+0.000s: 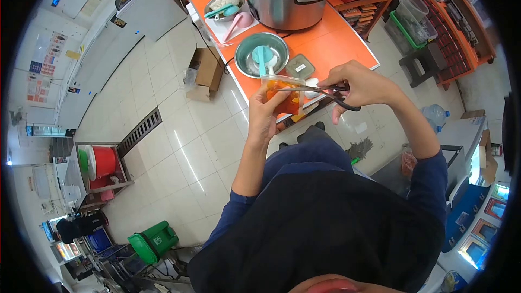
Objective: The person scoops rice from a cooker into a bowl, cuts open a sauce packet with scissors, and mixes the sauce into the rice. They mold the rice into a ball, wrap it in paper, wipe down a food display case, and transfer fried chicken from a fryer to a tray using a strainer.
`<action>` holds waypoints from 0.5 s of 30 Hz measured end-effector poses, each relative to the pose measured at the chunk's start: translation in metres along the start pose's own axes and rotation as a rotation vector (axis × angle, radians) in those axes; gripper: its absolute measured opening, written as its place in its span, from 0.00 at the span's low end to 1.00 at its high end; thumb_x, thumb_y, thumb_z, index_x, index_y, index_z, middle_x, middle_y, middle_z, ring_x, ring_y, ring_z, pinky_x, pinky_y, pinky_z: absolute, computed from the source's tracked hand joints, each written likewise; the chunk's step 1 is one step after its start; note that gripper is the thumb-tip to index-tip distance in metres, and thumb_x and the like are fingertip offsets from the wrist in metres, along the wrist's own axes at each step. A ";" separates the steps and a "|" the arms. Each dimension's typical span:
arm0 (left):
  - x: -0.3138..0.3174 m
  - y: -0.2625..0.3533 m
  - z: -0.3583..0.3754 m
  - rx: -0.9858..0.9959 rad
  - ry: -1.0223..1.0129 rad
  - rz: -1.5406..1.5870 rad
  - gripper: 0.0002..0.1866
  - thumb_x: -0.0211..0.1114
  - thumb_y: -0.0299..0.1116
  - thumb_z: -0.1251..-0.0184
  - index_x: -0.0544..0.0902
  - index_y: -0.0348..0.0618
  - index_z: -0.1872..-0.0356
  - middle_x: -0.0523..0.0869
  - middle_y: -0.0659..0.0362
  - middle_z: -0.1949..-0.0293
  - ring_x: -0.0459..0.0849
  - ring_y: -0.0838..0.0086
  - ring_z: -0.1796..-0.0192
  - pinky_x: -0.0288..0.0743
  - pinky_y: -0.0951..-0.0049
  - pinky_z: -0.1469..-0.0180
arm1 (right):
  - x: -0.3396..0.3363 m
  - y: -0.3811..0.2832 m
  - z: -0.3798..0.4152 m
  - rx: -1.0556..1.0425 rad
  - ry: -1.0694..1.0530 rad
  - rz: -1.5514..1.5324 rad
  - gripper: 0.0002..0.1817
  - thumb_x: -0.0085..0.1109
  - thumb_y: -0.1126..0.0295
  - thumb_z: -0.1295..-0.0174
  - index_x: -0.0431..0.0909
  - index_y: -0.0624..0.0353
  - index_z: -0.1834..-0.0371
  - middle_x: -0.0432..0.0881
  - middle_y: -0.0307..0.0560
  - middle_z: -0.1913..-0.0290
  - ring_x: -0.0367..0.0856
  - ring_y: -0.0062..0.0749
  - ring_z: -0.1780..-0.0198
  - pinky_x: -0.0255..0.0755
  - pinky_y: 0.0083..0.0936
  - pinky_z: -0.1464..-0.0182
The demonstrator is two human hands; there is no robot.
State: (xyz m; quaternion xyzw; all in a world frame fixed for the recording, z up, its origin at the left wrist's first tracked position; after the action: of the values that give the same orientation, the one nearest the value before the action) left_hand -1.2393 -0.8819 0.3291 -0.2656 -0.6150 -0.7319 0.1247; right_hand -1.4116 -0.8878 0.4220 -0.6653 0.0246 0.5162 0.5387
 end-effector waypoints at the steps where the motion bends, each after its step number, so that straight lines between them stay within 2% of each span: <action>1: -0.001 0.001 0.000 0.006 0.005 0.002 0.13 0.59 0.26 0.41 0.75 0.27 0.56 0.82 0.50 0.64 0.84 0.66 0.66 0.84 0.64 0.63 | 0.001 0.000 0.000 -0.010 -0.013 -0.010 0.35 0.79 0.59 0.75 0.79 0.65 0.58 0.76 0.42 0.74 0.70 0.23 0.77 0.62 0.21 0.76; 6: 0.003 0.005 0.000 0.017 0.025 -0.025 0.13 0.59 0.25 0.41 0.75 0.26 0.58 0.82 0.49 0.63 0.84 0.66 0.65 0.83 0.66 0.64 | -0.003 0.008 0.002 0.051 0.020 0.002 0.33 0.79 0.60 0.73 0.80 0.65 0.61 0.75 0.41 0.77 0.69 0.24 0.78 0.61 0.22 0.76; 8: 0.006 0.000 -0.001 -0.051 0.018 -0.036 0.14 0.63 0.25 0.43 0.76 0.30 0.56 0.83 0.53 0.65 0.84 0.73 0.66 0.81 0.74 0.62 | -0.007 0.008 0.004 0.039 0.049 0.012 0.32 0.78 0.60 0.73 0.80 0.65 0.61 0.75 0.40 0.79 0.69 0.24 0.78 0.61 0.22 0.76; 13: 0.028 -0.007 -0.016 -0.012 0.017 -0.057 0.13 0.63 0.25 0.44 0.78 0.30 0.58 0.83 0.54 0.65 0.84 0.74 0.66 0.80 0.75 0.63 | -0.019 0.023 0.015 -0.005 0.138 0.039 0.30 0.78 0.61 0.73 0.81 0.64 0.63 0.74 0.41 0.79 0.69 0.26 0.78 0.60 0.22 0.77; 15: 0.036 -0.013 -0.025 -0.017 0.016 -0.065 0.12 0.64 0.25 0.44 0.78 0.30 0.59 0.83 0.54 0.65 0.84 0.74 0.67 0.80 0.74 0.63 | -0.025 0.036 0.024 0.086 0.099 0.009 0.30 0.78 0.61 0.74 0.81 0.63 0.63 0.75 0.41 0.78 0.69 0.27 0.77 0.60 0.23 0.76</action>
State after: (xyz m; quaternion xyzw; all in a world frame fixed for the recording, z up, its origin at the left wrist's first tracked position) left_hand -1.2819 -0.8980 0.3350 -0.2406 -0.6163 -0.7427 0.1033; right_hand -1.4602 -0.8986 0.4175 -0.6662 0.0762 0.4835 0.5627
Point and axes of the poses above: each hand's wrist, its own z-axis away from the middle knuckle, its own x-axis out of the palm, y = z × x, the point moved 6 cm from there along -z, towards the middle knuckle
